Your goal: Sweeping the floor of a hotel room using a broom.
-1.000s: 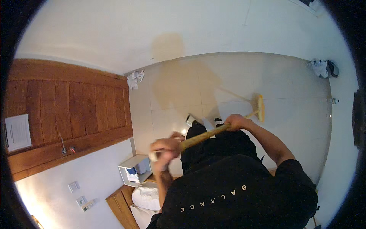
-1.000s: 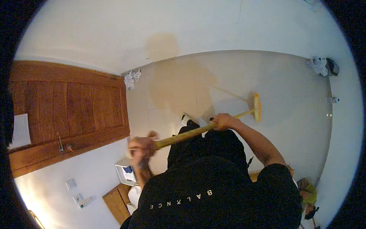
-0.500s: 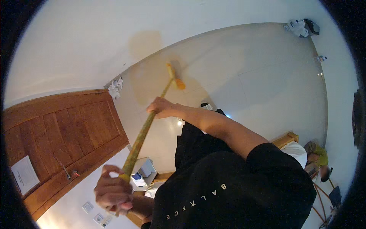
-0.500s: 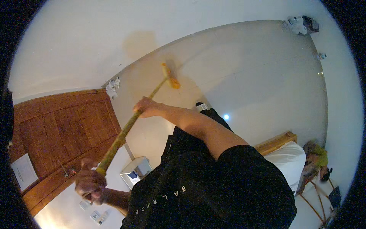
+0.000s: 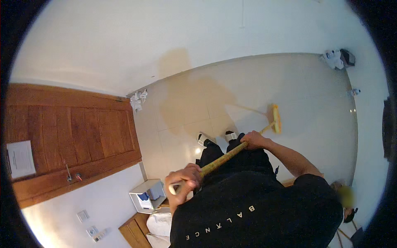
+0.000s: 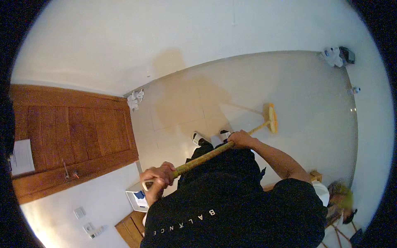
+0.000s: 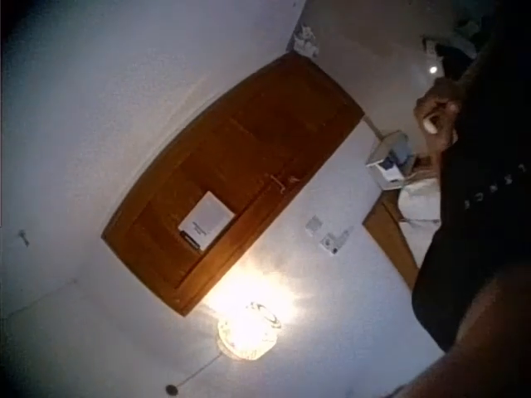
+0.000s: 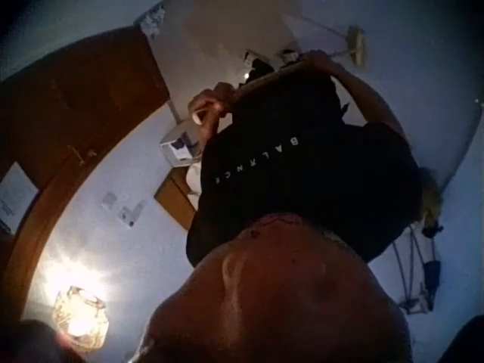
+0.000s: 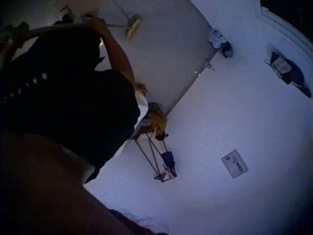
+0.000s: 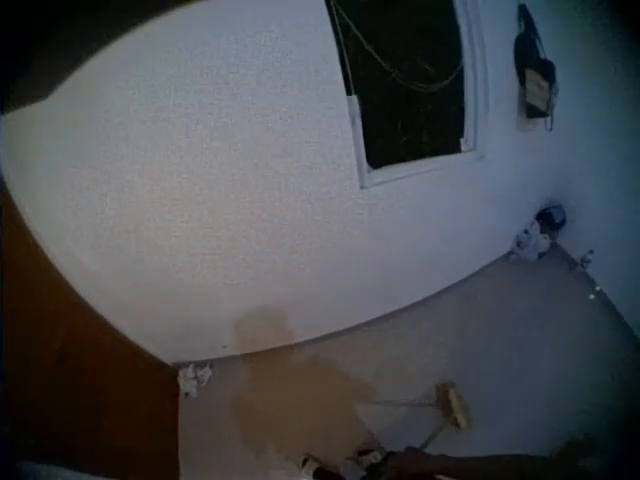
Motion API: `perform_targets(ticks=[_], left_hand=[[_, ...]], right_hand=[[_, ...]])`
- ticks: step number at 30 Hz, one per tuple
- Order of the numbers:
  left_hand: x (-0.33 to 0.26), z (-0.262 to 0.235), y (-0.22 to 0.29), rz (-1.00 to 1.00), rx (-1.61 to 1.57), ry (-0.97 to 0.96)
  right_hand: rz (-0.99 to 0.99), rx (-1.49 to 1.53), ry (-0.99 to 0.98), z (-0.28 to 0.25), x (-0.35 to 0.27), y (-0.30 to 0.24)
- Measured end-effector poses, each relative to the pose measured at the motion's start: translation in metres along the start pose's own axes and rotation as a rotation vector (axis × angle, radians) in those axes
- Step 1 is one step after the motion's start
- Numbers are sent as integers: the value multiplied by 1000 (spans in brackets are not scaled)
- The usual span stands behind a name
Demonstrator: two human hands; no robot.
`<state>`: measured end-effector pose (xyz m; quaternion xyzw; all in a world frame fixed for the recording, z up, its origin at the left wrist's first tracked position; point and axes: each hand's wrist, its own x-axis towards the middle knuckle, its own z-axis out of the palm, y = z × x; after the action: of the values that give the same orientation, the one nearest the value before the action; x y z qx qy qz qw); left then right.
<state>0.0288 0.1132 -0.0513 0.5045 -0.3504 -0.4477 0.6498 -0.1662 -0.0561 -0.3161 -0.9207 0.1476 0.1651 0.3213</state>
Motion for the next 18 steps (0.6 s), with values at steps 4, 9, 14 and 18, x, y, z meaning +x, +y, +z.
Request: perform_targets(ticks=[4,9,14,18], left_hand=[[-2,-19,32,228,113,83],[-1,-51,69,417,481,-94],[13,-82,91,510,724,-309],[-10,-164,130,663,598,-189]], right_hand=[[-109,35,-83,-6,53,-28],[-527,285,432,-28,166,-95],[-658,302,413,-71,251,-149],[-703,97,435,-98,285,-199]])
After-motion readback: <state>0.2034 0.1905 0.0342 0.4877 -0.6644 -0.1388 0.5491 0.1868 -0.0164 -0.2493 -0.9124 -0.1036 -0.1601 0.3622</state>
